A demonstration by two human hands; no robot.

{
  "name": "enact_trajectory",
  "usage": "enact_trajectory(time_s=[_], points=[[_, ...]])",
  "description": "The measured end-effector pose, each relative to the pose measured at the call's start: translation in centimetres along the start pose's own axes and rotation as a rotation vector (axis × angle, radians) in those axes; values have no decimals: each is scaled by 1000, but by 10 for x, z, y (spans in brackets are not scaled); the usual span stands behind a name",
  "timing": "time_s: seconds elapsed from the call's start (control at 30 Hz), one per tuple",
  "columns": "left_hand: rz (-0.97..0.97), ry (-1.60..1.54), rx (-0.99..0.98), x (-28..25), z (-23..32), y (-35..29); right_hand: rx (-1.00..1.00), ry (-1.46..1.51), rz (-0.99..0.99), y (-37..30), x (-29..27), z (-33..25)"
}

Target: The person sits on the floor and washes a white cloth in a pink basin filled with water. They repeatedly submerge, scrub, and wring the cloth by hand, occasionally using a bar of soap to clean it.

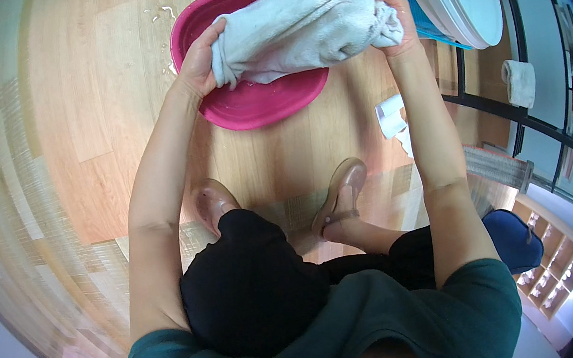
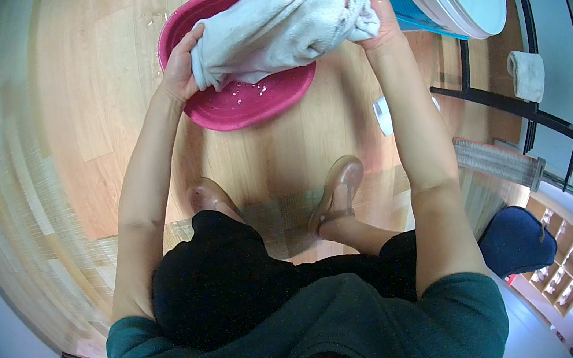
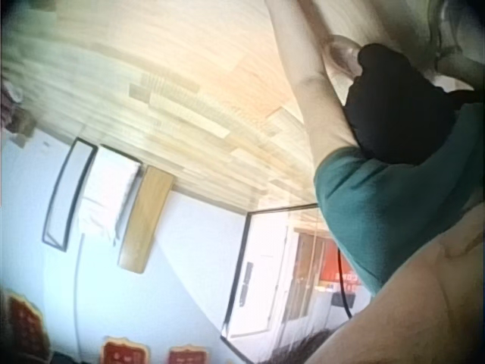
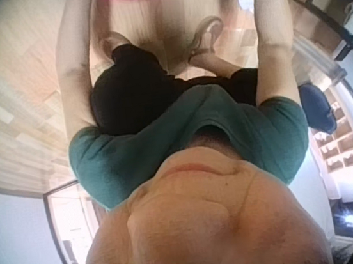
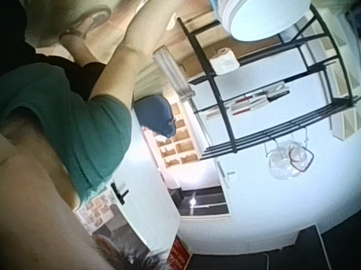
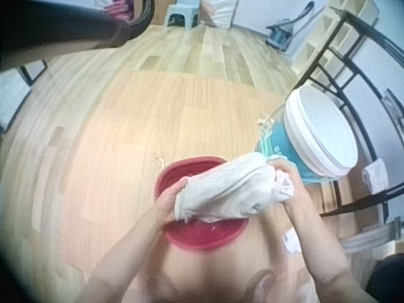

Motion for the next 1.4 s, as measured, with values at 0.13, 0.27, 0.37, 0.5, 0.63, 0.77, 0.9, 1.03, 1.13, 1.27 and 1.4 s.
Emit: enact_trajectory(time_s=[0.13, 0.27, 0.37, 0.5, 0.63, 0.77, 0.9, 1.03, 1.13, 1.27, 1.4], points=[[-169, 95, -9, 3, -3, -2, 50, -181, -163, 20, -18, 18], [-382, -60, 42, -1, 4, -3, 31, -308, 94, 24, -2, 36], [-103, -135, 164, 34, 2, -18, -455, -596, 322, 10, 11, 35], [-14, 5, 199, 62, -17, -19, -800, -1269, 277, -15, 114, 82], [-40, -34, 207, 70, -25, -25, -567, -1144, 211, 37, 102, 82], [-150, -148, 219, 68, -12, -27, -851, -1315, 279, -9, 125, 115], [-20, -21, 235, 71, -15, -27, -807, -1369, 179, 17, 115, 108], [-12, -28, 213, 78, -13, -26, -556, -1023, 309, 32, 103, 90], [-10, -77, 216, 69, -9, -23, -825, -1269, 309, -6, 123, 114], [-40, 15, 145, 76, -24, -35, -297, -711, 277, 49, 78, 101], [-128, -5, 127, 84, -16, -45, 6, 303, -3, 79, 27, 114]])
Point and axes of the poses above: each hand's wrist, its own y-axis towards the middle knuckle, its own x-axis out of the palm, z = x × y, the point moved 4 cm from there along y, towards the middle knuckle, and after that the axes turned 7 degrees about -y, right-handed, at the moved point
